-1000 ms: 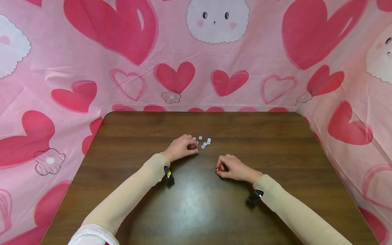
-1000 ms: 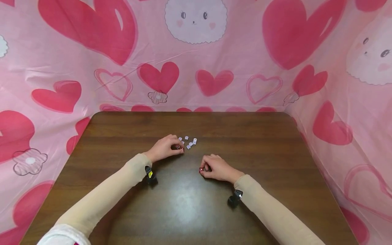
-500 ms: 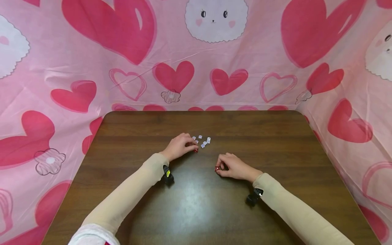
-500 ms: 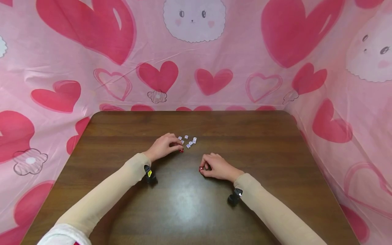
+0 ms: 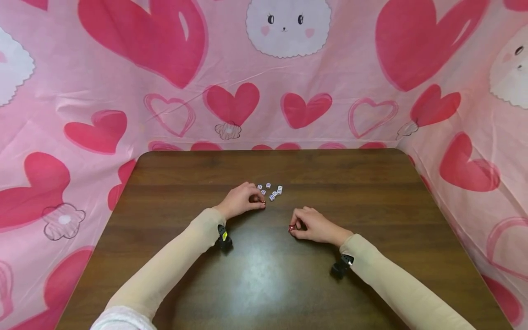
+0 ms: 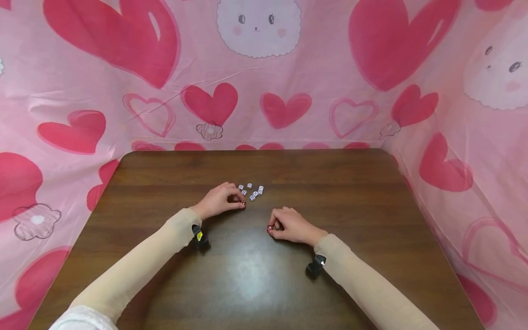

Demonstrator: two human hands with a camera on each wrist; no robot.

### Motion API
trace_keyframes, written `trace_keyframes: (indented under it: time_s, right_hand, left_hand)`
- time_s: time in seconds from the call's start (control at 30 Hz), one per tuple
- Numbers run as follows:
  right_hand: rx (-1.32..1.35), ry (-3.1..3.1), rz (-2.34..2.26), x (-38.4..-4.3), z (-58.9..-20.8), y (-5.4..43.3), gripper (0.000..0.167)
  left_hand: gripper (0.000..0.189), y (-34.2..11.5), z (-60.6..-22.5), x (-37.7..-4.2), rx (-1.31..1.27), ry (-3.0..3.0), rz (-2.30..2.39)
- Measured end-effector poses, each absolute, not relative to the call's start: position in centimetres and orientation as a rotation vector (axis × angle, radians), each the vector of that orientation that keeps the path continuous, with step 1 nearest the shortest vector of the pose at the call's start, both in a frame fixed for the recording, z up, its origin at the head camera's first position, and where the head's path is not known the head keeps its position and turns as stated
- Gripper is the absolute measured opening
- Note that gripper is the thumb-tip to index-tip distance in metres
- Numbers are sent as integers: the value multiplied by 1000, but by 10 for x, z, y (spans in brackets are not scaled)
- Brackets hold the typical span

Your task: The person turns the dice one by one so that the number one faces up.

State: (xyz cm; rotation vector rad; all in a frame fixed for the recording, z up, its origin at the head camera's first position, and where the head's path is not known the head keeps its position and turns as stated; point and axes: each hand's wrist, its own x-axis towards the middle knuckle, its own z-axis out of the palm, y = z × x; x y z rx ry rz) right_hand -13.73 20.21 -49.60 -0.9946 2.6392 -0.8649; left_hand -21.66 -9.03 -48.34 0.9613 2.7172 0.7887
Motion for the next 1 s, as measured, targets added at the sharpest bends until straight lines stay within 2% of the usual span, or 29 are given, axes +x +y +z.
trace_keyframes:
  time_s: [0.37,0.73,1.0]
  right_hand:
    - [-1003,2635,-875,-138,-499,204,18]
    - [-970,2635,-881,-141,-495,203,18]
    - [-976,2618,-873,-141,-495,202,17]
  left_hand:
    - [25,-87,-487,-213,977,2773,735]
    - [11,-86,-483,-211,1042,2792,761]
    - [21,-85,-486,-211,1050,2781,760]
